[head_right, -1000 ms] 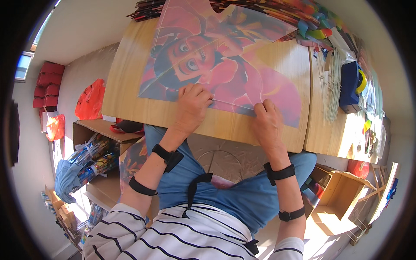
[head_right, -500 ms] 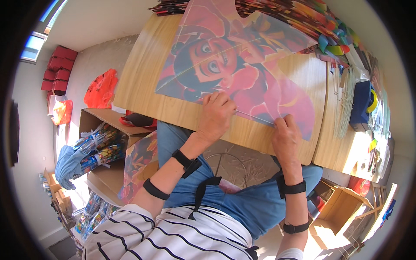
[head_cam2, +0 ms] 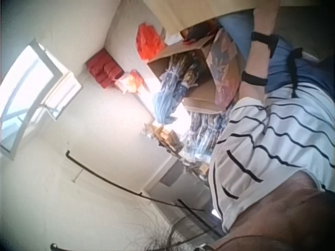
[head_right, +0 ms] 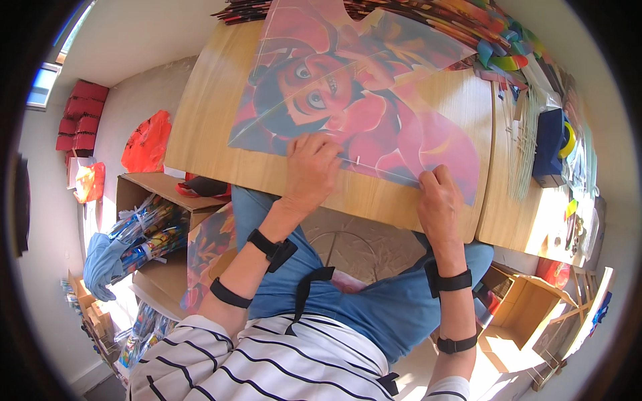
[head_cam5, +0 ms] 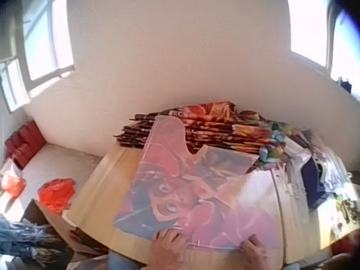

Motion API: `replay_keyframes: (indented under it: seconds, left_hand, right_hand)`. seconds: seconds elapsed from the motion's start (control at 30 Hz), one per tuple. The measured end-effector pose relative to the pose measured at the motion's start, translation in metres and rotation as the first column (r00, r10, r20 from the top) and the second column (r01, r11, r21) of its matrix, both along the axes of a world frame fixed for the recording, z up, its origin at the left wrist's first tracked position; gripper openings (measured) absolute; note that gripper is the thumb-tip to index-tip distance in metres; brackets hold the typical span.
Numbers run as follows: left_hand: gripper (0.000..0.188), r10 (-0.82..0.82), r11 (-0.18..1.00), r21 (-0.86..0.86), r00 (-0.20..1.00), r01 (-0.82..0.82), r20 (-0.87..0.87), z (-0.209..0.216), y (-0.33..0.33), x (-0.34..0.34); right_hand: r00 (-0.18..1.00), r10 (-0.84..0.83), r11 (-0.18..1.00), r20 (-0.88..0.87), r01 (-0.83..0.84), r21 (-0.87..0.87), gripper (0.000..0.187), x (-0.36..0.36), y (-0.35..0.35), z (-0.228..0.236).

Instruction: Assembling a kite by attaching wooden sticks to a printed plastic film with tape and string.

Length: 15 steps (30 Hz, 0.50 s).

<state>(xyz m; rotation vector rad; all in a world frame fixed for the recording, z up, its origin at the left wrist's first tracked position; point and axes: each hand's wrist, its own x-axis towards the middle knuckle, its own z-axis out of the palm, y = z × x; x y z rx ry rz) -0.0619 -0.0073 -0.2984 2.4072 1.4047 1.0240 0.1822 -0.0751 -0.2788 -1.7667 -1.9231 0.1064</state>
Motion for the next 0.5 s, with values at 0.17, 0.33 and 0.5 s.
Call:
replay_keyframes:
  seconds: [0.17, 0.33, 0.5]
  left_hand:
    - [0.022, 0.32, 0.946, -0.01, 0.937, -0.324, -0.14, -0.005, 0.018, -0.065]
    - [0.025, 0.284, 0.957, -0.023, 0.948, -0.29, -0.143, -0.007, 0.027, -0.102]
    - [0.023, 0.265, 0.963, -0.024, 0.958, -0.269, -0.109, 0.005, 0.025, -0.096]
  right_hand:
    - [0.999, -0.001, 1.0, 0.039, 0.001, 0.004, 0.008, 0.005, -0.001, -0.002]
    - [0.999, 0.014, 1.0, 0.04, -0.014, 0.022, 0.01, -0.001, 0.0, -0.003]
    - [0.994, 0.038, 0.999, 0.103, -0.041, 0.025, 0.009, -0.01, 0.001, -0.006]
